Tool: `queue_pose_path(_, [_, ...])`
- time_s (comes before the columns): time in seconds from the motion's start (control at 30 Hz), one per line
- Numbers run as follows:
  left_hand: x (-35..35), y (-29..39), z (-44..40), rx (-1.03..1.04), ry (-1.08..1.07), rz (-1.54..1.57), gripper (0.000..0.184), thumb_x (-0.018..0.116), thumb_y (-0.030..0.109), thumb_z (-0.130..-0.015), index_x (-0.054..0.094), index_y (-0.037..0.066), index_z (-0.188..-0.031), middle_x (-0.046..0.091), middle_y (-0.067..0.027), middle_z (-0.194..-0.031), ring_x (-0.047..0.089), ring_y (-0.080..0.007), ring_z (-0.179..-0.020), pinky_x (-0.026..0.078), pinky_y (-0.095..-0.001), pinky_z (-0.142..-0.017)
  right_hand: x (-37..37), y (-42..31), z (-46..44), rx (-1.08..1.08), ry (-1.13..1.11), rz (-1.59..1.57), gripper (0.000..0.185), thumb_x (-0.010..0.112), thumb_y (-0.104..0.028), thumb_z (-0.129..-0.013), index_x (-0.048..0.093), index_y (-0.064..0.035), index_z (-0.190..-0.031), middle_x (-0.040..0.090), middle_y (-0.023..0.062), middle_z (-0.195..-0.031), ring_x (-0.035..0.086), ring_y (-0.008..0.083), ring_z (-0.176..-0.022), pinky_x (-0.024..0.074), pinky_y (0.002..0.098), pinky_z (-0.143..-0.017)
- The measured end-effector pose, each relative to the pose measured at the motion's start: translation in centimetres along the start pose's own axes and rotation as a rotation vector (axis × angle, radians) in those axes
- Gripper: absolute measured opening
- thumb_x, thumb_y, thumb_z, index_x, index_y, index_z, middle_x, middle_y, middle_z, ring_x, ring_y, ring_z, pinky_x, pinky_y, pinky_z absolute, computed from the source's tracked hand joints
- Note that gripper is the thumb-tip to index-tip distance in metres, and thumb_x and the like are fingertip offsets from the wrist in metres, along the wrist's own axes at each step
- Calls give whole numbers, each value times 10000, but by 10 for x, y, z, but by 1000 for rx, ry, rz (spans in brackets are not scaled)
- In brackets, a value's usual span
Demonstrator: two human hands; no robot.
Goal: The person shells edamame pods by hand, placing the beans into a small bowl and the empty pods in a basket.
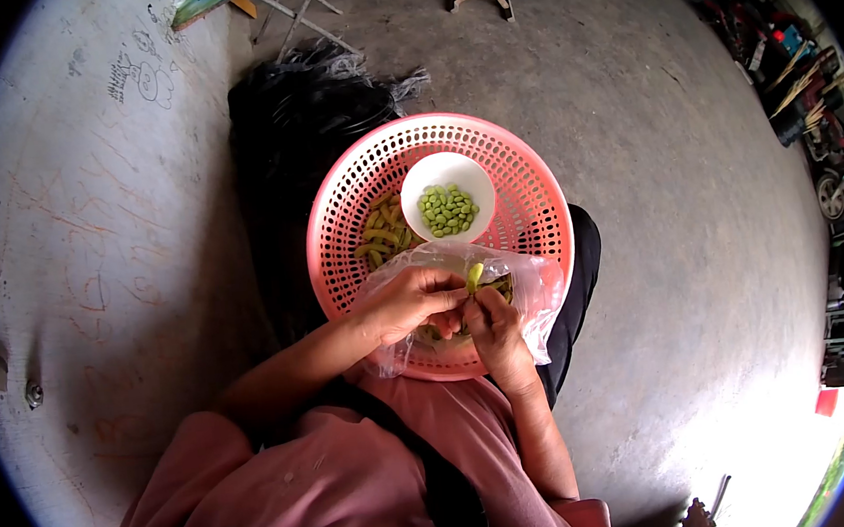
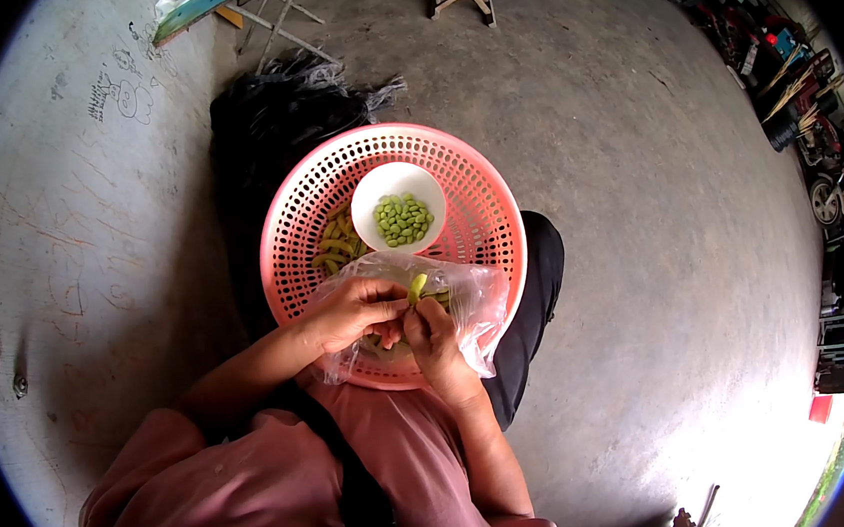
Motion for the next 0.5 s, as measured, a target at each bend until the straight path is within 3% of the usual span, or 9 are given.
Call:
queue_pose_path(0.17, [-1,8,0,115,49,-50,158,555,134,-949,602,-3,-1012,611,-35,-804,589,-110,-626,477,-232,-559,-2,-11,-1,-44,-4,137,106,537,-94,-920,512,-22,-846,524,127,-651,536,250,-581,429,362,-556])
queue_pose_path(0.3, [-4,7,1,59,163,-154,123,540,106,-944,600,6,-981,551,7,-736,503,-57,-566,423,-191,-529,2,-13,0,-83,47,293,75,556,-96,-898,540,-36,-855,591,186,-667,619,377,-628,462,436,-543])
queue_pose_path(0.37, [-5,6,4,-15,263,-147,120,532,97,-942,601,6,-982,519,21,-708,452,-38,-541,389,-182,-509,5,-14,0,-75,32,344,74,563,-103,-894,546,-43,-855,601,185,-665,628,379,-639,473,444,-546])
queue_pose_path(0.5, [-7,6,1,43,222,-289,129,524,90,-946,601,-3,-991,497,25,-689,427,-32,-543,346,-190,-483,5,-16,0,-69,34,381,73,562,-107,-894,552,-47,-853,600,189,-652,631,376,-636,482,443,-545])
Point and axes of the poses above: each hand's wrist, its own z-axis away from the middle knuckle, its own x-axis out of the palm, y = z × x, the point moved 7 cm from there along -z, towards the middle knuckle
